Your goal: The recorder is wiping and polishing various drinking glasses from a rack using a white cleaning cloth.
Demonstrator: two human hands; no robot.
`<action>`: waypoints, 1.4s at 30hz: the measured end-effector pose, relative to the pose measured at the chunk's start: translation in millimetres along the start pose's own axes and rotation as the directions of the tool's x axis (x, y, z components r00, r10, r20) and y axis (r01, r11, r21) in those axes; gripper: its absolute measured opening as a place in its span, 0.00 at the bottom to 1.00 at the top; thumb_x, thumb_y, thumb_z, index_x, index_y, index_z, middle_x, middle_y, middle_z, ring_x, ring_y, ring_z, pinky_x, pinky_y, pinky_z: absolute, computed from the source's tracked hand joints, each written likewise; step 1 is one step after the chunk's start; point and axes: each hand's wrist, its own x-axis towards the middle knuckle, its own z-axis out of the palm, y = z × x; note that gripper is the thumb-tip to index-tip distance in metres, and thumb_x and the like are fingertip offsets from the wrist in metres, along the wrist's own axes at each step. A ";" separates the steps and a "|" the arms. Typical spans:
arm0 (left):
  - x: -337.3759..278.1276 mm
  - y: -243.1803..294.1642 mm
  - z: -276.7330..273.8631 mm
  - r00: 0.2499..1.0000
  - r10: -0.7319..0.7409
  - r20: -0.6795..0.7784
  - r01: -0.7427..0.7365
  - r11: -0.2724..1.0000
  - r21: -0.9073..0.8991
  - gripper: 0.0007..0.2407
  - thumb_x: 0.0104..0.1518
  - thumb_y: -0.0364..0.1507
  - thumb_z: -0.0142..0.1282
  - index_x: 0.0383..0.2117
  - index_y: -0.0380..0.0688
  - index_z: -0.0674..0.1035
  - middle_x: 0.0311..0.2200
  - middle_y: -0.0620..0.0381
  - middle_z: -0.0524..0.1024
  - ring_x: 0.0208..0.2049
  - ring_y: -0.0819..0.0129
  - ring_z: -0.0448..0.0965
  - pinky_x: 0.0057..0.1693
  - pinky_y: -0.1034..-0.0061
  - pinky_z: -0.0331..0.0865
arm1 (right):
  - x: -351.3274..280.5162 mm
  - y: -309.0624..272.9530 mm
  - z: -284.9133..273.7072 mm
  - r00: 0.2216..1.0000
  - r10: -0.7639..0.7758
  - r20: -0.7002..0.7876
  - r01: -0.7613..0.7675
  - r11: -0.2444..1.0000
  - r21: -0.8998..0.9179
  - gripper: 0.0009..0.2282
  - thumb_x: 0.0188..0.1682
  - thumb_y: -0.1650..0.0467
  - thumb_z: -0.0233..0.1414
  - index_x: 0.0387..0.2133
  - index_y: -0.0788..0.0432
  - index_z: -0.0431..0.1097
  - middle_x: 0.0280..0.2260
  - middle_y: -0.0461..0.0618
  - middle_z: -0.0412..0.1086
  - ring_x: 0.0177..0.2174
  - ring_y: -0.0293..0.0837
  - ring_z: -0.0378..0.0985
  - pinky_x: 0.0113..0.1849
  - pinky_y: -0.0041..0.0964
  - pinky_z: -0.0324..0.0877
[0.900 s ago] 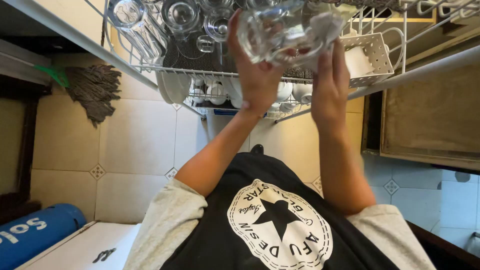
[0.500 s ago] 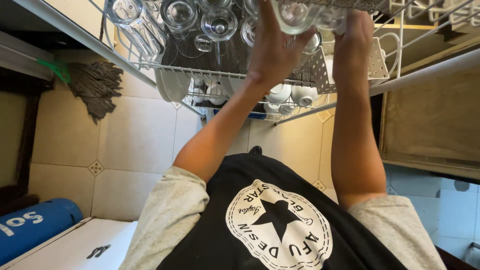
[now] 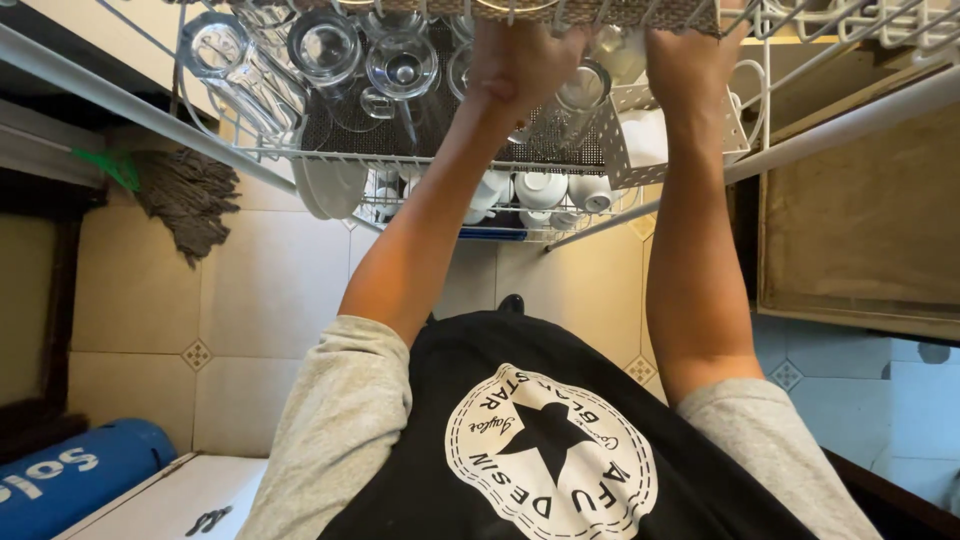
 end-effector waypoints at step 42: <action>19.9 -4.9 -59.6 0.933 -0.262 0.248 0.156 0.912 0.379 0.16 0.56 0.43 0.64 0.41 0.45 0.81 0.37 0.48 0.81 0.40 0.50 0.81 0.49 0.54 0.74 | 3.3 -155.7 -49.8 0.988 0.129 0.090 -0.154 0.908 0.389 0.15 0.52 0.73 0.61 0.19 0.68 0.68 0.14 0.55 0.61 0.17 0.38 0.57 0.22 0.39 0.52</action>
